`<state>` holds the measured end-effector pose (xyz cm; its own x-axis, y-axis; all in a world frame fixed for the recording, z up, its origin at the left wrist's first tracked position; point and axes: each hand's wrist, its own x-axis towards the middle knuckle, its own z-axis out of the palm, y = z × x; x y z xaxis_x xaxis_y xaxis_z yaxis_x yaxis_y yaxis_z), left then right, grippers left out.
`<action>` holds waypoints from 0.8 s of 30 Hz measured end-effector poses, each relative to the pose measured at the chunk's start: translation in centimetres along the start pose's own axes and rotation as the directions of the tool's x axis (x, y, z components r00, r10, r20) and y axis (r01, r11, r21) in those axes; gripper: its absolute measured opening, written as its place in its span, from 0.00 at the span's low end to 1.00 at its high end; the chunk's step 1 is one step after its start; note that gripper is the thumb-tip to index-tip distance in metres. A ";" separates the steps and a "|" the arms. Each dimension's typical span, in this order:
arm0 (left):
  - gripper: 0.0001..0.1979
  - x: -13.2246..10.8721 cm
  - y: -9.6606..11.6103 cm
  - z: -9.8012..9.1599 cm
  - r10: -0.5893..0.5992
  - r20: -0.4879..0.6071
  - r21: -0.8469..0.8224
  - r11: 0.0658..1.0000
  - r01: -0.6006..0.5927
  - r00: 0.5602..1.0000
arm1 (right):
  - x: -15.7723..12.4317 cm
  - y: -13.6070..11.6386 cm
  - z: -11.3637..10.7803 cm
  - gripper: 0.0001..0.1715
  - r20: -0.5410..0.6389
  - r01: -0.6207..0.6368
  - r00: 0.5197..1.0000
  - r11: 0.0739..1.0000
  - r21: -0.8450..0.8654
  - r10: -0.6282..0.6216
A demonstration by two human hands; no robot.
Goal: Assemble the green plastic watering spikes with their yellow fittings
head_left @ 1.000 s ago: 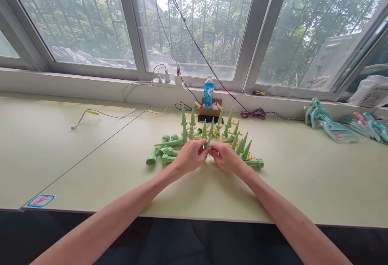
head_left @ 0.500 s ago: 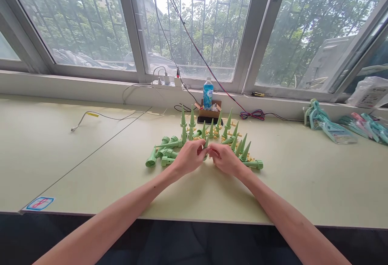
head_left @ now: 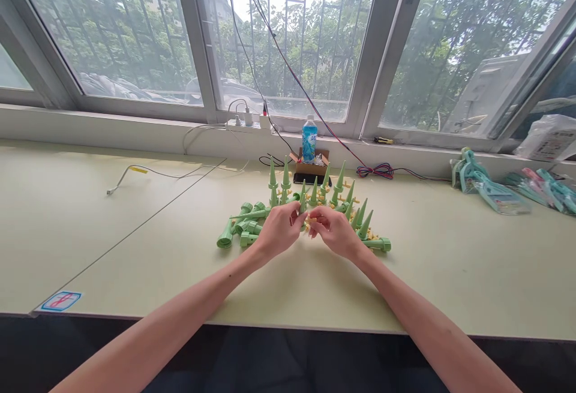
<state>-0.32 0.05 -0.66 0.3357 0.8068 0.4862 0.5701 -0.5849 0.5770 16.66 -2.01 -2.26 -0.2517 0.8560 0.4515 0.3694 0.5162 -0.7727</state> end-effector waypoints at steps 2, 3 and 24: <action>0.14 0.0 0.0 0.0 -0.003 -0.007 -0.016 1.000 0.003 1.000 | 0.0 -0.1 0.0 0.04 -0.018 -0.012 1.000 0.999 0.044 0.013; 0.14 0.0 0.1 -0.1 -0.002 -0.007 -0.022 1.000 0.002 1.000 | 0.1 -0.1 0.0 0.04 -0.021 -0.019 1.000 0.998 0.063 0.021; 0.14 0.0 0.2 0.1 0.005 -0.027 -0.036 0.999 -0.006 1.000 | -0.1 0.4 0.4 0.17 -0.031 -0.076 0.996 0.982 0.172 0.082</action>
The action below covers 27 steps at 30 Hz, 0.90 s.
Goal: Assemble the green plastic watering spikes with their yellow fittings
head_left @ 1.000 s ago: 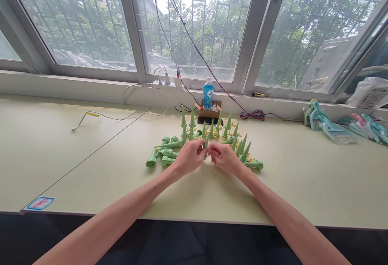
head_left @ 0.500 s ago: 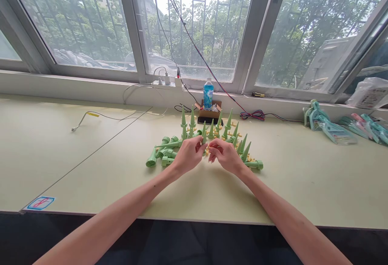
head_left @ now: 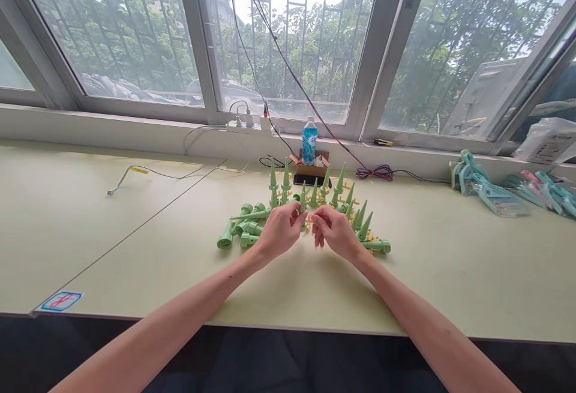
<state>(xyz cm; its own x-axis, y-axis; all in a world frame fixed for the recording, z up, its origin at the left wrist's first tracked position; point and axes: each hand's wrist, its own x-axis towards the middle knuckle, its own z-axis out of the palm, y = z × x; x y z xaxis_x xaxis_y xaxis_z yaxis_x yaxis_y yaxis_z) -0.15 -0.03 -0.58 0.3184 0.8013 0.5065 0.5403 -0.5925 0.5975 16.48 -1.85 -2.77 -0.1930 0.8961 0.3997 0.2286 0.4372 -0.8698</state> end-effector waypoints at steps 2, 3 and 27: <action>0.14 0.0 0.0 0.0 -0.014 -0.014 0.005 1.000 0.014 1.000 | 0.0 -0.1 0.0 0.18 -0.010 0.008 1.000 1.000 -0.008 -0.009; 0.13 0.0 0.0 0.0 -0.020 -0.021 0.003 1.000 0.020 1.000 | 0.0 -0.2 0.0 0.18 -0.013 0.014 1.000 1.000 -0.015 -0.014; 0.14 0.0 -0.2 0.0 0.022 -0.028 -0.051 0.998 -0.023 0.999 | -0.1 -0.4 -0.2 0.27 -0.012 -0.010 1.000 0.981 -0.191 0.008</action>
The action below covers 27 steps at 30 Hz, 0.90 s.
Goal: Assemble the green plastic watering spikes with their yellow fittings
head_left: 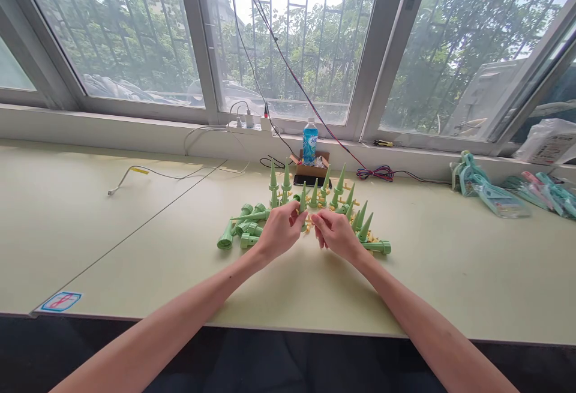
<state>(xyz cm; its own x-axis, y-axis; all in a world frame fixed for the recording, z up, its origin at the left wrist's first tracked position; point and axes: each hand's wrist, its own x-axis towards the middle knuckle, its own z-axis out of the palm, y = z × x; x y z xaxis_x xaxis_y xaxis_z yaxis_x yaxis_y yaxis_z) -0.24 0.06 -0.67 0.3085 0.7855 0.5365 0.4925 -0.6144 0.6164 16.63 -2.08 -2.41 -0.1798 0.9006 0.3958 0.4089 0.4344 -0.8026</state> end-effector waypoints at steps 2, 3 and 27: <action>0.14 0.0 0.0 0.0 -0.008 -0.011 0.004 1.000 0.008 1.000 | 0.0 0.0 0.0 0.26 0.004 0.001 1.000 1.000 -0.005 -0.001; 0.14 0.0 0.0 0.0 -0.015 -0.015 0.007 1.000 0.015 1.000 | 0.1 0.0 0.0 0.25 0.009 0.002 1.000 1.000 -0.005 -0.002; 0.13 0.1 -0.1 0.0 -0.014 -0.023 0.009 1.000 0.014 1.000 | 0.1 -0.1 0.0 0.19 -0.016 0.012 1.000 1.000 -0.027 -0.013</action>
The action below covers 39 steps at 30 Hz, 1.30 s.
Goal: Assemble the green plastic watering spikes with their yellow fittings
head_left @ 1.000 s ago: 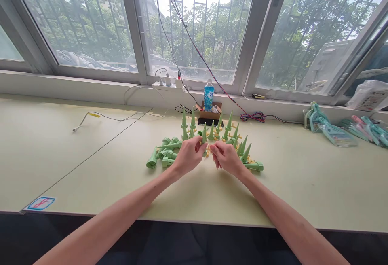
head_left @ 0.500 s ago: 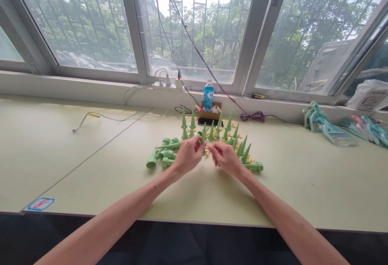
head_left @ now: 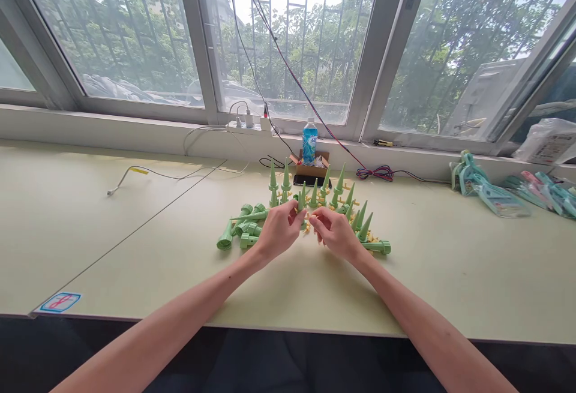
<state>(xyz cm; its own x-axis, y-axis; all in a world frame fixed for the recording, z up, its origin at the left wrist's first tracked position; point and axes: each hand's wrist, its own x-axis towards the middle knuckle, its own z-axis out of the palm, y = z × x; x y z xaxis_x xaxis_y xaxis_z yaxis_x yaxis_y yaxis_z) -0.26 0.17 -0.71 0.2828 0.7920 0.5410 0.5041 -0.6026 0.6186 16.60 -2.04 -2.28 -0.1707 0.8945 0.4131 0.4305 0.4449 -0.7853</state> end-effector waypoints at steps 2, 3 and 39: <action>0.14 0.0 0.0 0.0 0.002 0.003 0.006 1.000 -0.002 1.000 | 0.0 0.0 0.0 0.18 0.006 0.001 1.000 1.000 0.009 -0.001; 0.14 0.0 0.0 0.0 0.002 0.005 0.008 1.000 -0.002 1.000 | 0.0 0.0 0.0 0.18 0.010 0.001 1.000 1.000 0.013 -0.001; 0.14 -0.2 0.6 -0.2 0.029 0.064 0.033 0.999 -0.031 0.998 | -0.2 0.2 0.0 0.24 0.051 0.010 0.999 1.000 0.005 -0.010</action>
<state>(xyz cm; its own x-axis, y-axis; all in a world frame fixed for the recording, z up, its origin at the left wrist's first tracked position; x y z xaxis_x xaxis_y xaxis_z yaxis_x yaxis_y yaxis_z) -0.18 -0.34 -0.36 0.3486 0.7790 0.5212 0.5221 -0.6232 0.5823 16.75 -2.11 -2.48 -0.2197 0.8909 0.3974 0.4245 0.4541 -0.7833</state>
